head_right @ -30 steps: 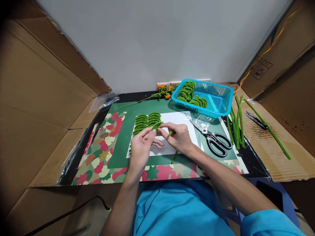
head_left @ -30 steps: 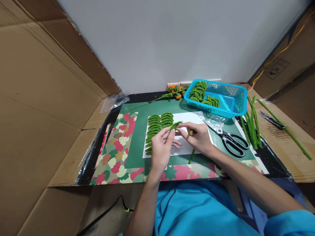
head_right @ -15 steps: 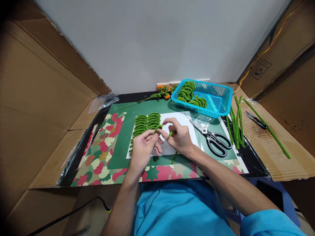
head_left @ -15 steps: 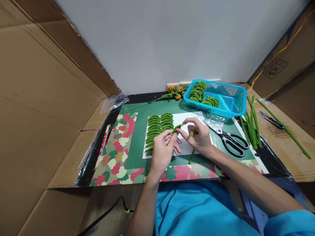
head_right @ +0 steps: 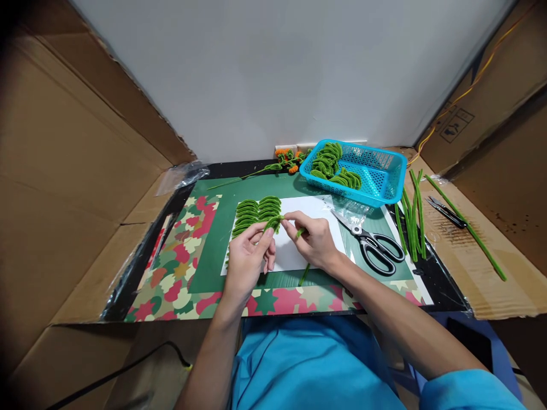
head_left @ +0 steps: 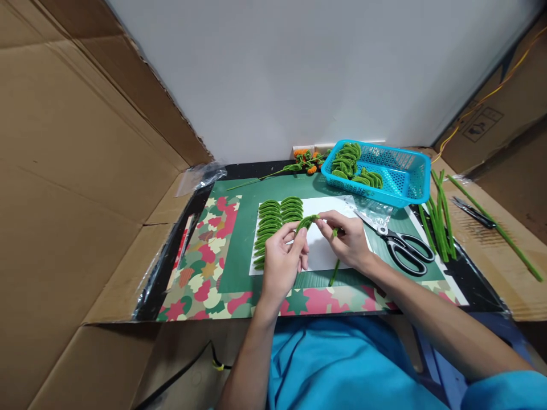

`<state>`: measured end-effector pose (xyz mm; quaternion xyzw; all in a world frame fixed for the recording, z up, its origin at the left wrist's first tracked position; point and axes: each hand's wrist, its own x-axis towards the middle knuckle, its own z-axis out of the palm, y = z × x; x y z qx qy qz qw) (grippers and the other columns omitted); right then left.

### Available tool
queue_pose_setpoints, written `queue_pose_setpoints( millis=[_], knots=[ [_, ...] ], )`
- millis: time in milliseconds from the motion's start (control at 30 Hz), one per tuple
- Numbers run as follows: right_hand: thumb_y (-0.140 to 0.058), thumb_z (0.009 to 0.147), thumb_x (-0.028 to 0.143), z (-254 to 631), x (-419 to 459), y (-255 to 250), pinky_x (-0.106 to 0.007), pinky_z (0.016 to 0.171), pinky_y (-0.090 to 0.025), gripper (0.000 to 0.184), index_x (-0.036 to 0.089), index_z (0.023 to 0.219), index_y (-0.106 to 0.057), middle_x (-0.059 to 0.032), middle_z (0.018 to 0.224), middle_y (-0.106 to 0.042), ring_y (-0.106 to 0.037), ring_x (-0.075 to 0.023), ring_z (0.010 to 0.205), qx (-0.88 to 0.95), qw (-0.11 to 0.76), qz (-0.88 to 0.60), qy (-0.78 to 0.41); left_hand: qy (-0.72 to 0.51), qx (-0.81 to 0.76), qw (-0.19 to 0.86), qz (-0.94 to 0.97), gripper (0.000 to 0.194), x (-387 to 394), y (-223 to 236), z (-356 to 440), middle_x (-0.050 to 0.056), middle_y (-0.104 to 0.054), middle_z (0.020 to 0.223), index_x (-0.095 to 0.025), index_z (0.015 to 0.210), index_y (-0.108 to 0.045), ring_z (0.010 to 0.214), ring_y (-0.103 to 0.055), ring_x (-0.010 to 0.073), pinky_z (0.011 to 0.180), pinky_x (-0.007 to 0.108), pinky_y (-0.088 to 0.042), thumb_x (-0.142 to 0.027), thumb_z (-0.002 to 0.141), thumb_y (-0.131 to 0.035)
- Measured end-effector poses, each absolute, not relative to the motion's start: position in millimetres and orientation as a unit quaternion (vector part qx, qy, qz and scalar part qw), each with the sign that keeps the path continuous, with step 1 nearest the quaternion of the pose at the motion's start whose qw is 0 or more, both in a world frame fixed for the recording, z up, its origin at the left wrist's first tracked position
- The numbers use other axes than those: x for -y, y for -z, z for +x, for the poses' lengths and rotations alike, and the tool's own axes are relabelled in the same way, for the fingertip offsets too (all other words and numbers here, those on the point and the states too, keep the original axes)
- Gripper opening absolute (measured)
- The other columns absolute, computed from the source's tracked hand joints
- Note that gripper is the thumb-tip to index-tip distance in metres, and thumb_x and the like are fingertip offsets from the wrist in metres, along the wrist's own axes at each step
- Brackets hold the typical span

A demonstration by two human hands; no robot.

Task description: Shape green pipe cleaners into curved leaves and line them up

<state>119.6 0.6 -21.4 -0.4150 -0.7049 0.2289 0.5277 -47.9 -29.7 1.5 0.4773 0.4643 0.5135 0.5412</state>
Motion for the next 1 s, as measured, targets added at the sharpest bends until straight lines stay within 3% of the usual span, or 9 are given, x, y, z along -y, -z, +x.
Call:
queue_pose_setpoints(
  millis=[133,333,633,833,1000],
  knots=[
    [-0.062,0.103,0.044,118.8,0.7,22.5,-0.026,0.050,-0.028,0.026,0.020,0.105,-0.072,0.0092,0.055,-0.039,-0.030,-0.0103,0.045,0.705,0.526,-0.414,-0.233,-0.506,-0.472,0.544,0.475,0.034,30.1,-0.5,-48.4,-0.005,-0.060,0.063,-0.017,0.106,-0.076,0.037,-0.051,0.0062,0.034,0.017,-0.035,-0.048,0.093,-0.078],
    [-0.054,0.107,0.036,119.7,0.1,25.8,-0.026,0.050,-0.027,0.023,0.020,0.102,-0.070,0.0076,0.054,-0.043,-0.034,-0.0103,0.044,0.720,0.515,-0.421,-0.200,-0.514,-0.479,0.530,0.475,0.036,29.6,-0.6,-49.7,-0.005,-0.058,0.063,-0.017,0.108,-0.079,0.038,-0.043,0.0045,0.037,0.018,-0.032,-0.048,0.089,-0.082],
    [-0.053,0.101,0.021,119.6,1.6,27.7,-0.027,0.051,-0.027,0.022,0.021,0.082,-0.064,0.0061,0.051,-0.046,-0.038,-0.0113,0.044,0.786,0.468,-0.389,-0.110,-0.542,-0.489,0.520,0.444,0.032,26.7,3.6,-49.7,-0.004,-0.055,0.067,-0.019,0.103,-0.077,0.051,-0.045,0.0068,0.041,0.016,-0.032,-0.047,0.088,-0.083],
    [-0.054,0.105,0.029,118.5,1.4,26.3,-0.026,0.052,-0.030,0.018,0.019,0.104,-0.068,0.0052,0.056,-0.053,-0.043,-0.0117,0.044,0.782,0.471,-0.396,-0.100,-0.542,-0.488,0.509,0.457,0.030,27.7,0.3,-49.8,-0.005,-0.056,0.066,-0.018,0.094,-0.075,0.042,-0.041,0.0043,0.037,0.017,-0.031,-0.046,0.087,-0.084],
    [-0.050,0.107,0.029,117.6,1.0,28.6,-0.026,0.052,-0.031,0.021,0.020,0.103,-0.068,0.0043,0.055,-0.055,-0.044,-0.0124,0.045,0.790,0.452,-0.391,-0.139,-0.522,-0.478,0.526,0.472,0.032,29.4,0.7,-50.4,-0.004,-0.063,0.069,-0.019,0.097,-0.072,0.038,-0.054,0.0068,0.032,0.017,-0.035,-0.048,0.089,-0.082]
  ],
)
